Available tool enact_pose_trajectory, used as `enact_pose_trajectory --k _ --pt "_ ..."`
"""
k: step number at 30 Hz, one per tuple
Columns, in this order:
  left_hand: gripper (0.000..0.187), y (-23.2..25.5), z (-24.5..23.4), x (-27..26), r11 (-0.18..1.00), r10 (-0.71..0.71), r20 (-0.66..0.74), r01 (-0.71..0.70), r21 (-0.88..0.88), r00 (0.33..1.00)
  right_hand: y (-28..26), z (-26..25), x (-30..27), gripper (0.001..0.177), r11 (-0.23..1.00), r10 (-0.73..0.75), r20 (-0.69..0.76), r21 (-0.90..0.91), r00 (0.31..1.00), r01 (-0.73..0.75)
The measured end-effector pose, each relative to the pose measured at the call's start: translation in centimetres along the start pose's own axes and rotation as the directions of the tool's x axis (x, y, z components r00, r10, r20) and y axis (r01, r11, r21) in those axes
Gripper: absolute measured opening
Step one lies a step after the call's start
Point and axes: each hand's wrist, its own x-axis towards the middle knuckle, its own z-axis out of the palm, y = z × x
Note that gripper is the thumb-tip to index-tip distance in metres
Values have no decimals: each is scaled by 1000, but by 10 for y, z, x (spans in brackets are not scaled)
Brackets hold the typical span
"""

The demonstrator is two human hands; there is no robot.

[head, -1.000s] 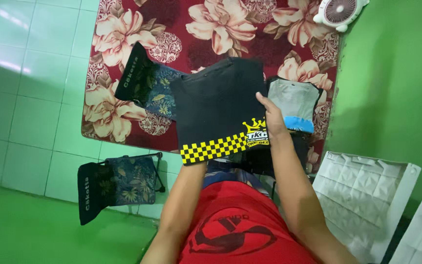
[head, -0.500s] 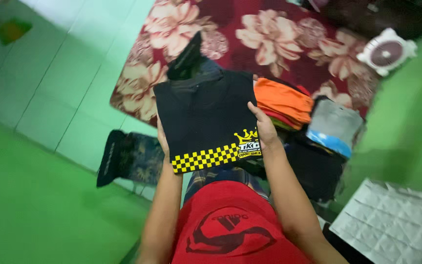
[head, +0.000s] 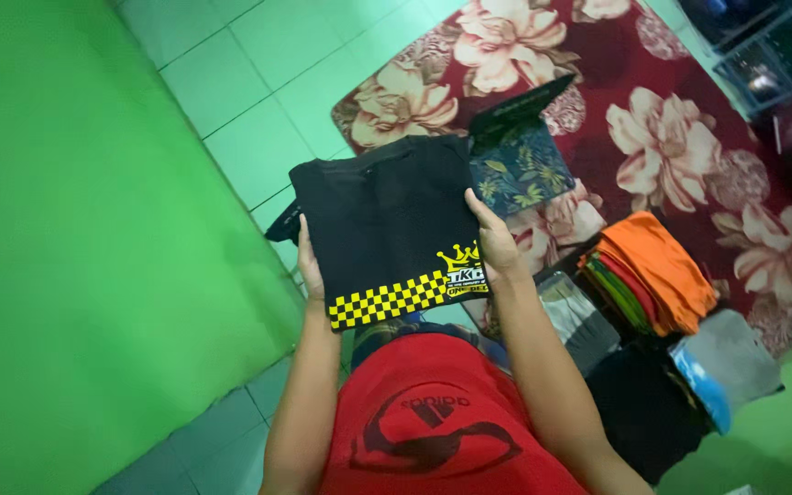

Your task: The person picks up folded t-shirts one at a time, shows each to the camera, and places them onto a shelf inside a cabinet.

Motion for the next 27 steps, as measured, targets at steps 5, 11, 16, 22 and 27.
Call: enact_pose_trajectory --k 5,11,16,22,27 --pt "55 25 -21 -16 979 162 -107 -146 140 981 22 20 16 43 997 62 -4 -54 998 -62" --pt "53 34 -27 -24 988 138 -49 -135 75 989 32 19 21 44 995 79 1 -67 997 -79" --pt "58 30 -22 -22 976 159 -150 -132 174 976 34 24 12 44 997 36 -35 -73 999 -39" --pt "57 24 -12 -23 999 18 -61 -16 32 998 34 16 -5 41 1000 15 -40 -16 999 -15" --pt "61 5 -10 -5 983 -56 -36 62 176 998 30 1 -28 39 996 -84 -91 -38 992 81"
